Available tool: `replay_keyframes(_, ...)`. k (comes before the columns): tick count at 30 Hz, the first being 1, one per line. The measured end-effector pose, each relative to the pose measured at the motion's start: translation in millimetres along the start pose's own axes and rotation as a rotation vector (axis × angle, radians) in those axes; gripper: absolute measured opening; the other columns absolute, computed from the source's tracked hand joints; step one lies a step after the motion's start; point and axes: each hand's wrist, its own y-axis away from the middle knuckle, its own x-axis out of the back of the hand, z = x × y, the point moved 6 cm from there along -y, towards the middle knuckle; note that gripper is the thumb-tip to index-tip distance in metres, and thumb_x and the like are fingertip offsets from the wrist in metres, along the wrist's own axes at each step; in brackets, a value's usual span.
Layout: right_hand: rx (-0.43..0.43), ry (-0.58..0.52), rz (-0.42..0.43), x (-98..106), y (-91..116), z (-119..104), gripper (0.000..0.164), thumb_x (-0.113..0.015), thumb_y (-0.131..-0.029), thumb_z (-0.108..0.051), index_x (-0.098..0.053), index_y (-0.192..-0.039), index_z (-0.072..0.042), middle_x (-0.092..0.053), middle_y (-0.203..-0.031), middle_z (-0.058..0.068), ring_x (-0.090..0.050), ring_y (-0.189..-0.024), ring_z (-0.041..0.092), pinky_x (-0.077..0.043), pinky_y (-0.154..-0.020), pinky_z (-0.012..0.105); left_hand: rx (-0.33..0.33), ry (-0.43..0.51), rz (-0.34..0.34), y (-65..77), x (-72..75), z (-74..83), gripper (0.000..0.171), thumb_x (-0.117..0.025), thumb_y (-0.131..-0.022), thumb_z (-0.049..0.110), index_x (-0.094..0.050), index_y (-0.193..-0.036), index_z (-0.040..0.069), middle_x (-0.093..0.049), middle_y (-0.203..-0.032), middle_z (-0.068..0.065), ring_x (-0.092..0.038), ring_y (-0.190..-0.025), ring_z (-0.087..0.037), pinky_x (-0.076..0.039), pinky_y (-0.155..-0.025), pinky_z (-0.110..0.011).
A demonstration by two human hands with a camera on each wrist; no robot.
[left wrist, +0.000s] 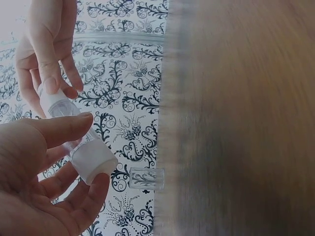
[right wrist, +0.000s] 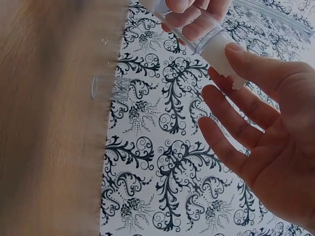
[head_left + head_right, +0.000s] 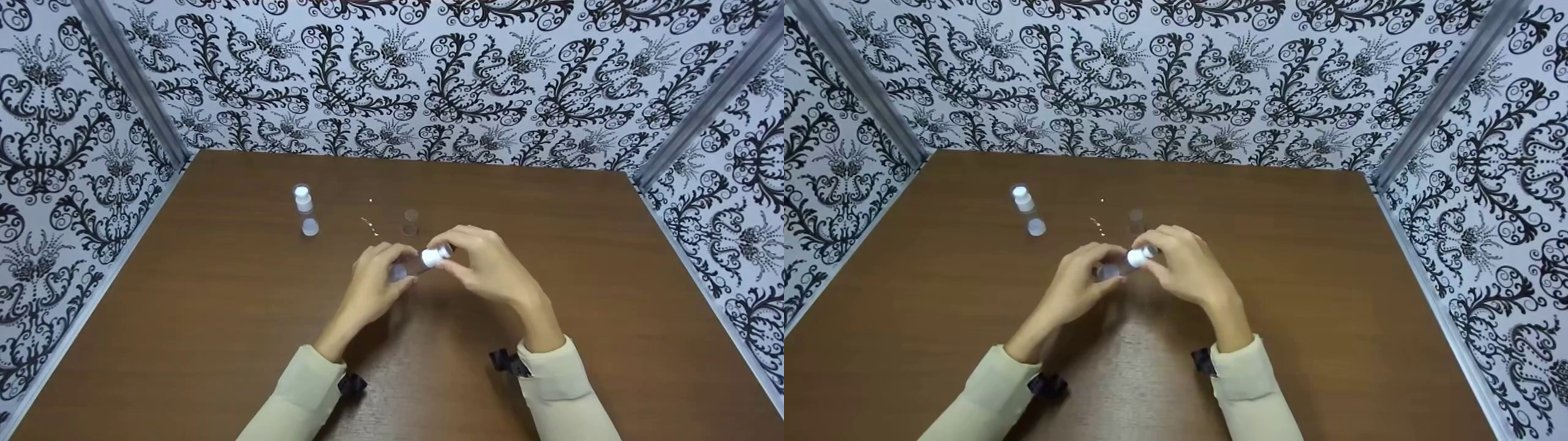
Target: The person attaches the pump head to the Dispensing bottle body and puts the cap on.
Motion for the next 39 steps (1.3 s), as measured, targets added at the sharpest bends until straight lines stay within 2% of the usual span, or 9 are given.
replay_keyframes(14, -0.058, -0.023, 0.005, -2.0, -0.9, 0.2, 0.016, -0.083, -0.093, -0.012, -0.078, -0.108, -0.014, -0.073, -0.098, -0.008, -0.066, -0.089, 0.01, -0.055, -0.083, 0.032, -0.015, -0.015, 0.02, -0.2, -0.2, 0.8, 0.036, -0.094, -0.079, 0.011, -0.076, -0.111, 0.012, -0.074, -0.102, -0.004, -0.065, -0.093, -0.023, -0.05, -0.084, -0.043)
replay_keyframes(28, -0.097, -0.032, 0.013, -4.5, -2.2, -0.5, 0.014, -0.082, -0.093, -0.009, -0.077, -0.106, -0.013, -0.071, -0.096, -0.006, -0.066, -0.09, 0.01, -0.058, -0.085, 0.032, -0.023, -0.048, 0.047, 0.9, 2.4, 3.5, 0.037, -0.095, -0.077, 0.012, -0.076, -0.109, 0.013, -0.073, -0.099, -0.002, -0.063, -0.091, -0.022, -0.05, -0.082, -0.041)
replay_keyframes(39, -0.046, -0.049, 0.038, 1.4, -1.1, -0.9, 0.019, -0.083, -0.094, -0.014, -0.079, -0.112, -0.015, -0.074, -0.103, -0.009, -0.065, -0.094, 0.008, -0.055, -0.087, 0.033, -0.01, -0.032, 0.036, -0.8, 1.8, 3.0, 0.038, -0.094, -0.08, 0.012, -0.075, -0.113, 0.012, -0.072, -0.102, -0.004, -0.062, -0.092, -0.024, -0.05, -0.082, -0.042)
